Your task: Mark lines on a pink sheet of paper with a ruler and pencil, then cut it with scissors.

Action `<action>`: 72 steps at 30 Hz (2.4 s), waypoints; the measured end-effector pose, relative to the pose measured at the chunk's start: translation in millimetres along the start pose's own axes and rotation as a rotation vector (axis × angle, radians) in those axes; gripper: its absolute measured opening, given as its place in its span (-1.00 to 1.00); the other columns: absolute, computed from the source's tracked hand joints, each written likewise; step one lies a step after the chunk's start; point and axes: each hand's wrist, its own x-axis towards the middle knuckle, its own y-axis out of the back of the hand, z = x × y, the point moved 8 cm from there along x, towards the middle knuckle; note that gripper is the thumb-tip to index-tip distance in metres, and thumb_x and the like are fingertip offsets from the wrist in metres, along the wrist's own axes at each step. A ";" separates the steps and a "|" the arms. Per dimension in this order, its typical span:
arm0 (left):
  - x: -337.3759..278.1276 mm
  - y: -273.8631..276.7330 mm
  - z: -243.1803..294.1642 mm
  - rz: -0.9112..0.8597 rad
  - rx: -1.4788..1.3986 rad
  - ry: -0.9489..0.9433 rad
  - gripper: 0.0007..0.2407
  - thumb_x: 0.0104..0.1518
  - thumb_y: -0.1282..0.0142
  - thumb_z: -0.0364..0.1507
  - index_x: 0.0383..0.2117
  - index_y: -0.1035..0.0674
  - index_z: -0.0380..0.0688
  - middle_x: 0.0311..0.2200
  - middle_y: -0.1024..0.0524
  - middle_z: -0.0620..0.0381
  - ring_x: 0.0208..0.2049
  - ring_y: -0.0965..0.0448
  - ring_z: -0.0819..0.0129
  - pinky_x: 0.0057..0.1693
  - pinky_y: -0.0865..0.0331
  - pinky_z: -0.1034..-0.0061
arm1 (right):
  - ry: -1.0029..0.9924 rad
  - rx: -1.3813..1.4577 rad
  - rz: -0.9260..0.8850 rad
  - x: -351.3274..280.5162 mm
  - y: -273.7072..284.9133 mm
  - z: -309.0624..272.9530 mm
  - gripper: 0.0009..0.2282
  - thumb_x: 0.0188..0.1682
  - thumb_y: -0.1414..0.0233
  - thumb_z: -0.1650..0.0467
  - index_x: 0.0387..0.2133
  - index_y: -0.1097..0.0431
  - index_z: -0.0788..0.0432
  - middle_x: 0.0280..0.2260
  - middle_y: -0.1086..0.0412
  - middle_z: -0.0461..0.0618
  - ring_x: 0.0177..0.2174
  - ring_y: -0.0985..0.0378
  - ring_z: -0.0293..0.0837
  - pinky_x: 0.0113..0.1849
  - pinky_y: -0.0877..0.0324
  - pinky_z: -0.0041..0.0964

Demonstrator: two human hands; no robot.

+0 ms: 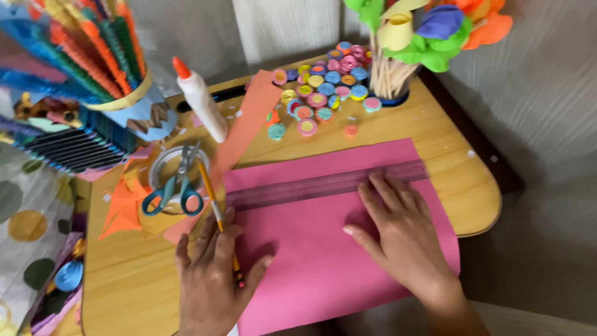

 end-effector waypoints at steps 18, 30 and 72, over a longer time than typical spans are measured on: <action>-2.4 -6.6 -1.9 0.011 0.028 0.044 -0.53 -0.02 -0.14 0.07 -0.10 -0.50 0.10 0.28 -0.44 0.25 0.31 -0.40 0.28 0.38 -0.03 -0.07 | 0.024 -0.018 -0.015 1.9 -2.7 -0.6 -0.33 -0.02 0.03 -0.04 0.22 -0.27 0.17 0.27 -0.26 0.15 0.26 -0.27 0.14 0.19 -0.18 0.13; -2.0 -5.7 -0.4 0.020 0.040 0.024 -0.54 0.00 -0.14 0.06 -0.09 -0.48 0.10 0.28 -0.44 0.24 0.32 -0.39 0.26 0.38 -0.01 -0.01 | 0.020 -0.023 -0.012 2.2 -3.2 -1.3 -0.33 -0.02 0.03 -0.03 0.23 -0.26 0.16 0.27 -0.26 0.13 0.28 -0.24 0.12 0.20 -0.17 0.13; 6.9 13.3 11.1 -0.013 -0.101 0.024 -0.58 0.12 -0.10 -0.01 -0.12 -0.48 -0.07 0.21 -0.47 -0.04 0.31 -0.35 0.02 0.31 -0.01 -0.16 | 0.060 -0.091 -0.014 0.6 -2.9 -4.9 -0.42 -0.04 0.04 0.01 0.21 -0.35 -0.01 0.29 -0.30 0.08 0.27 -0.32 0.09 0.18 -0.24 0.05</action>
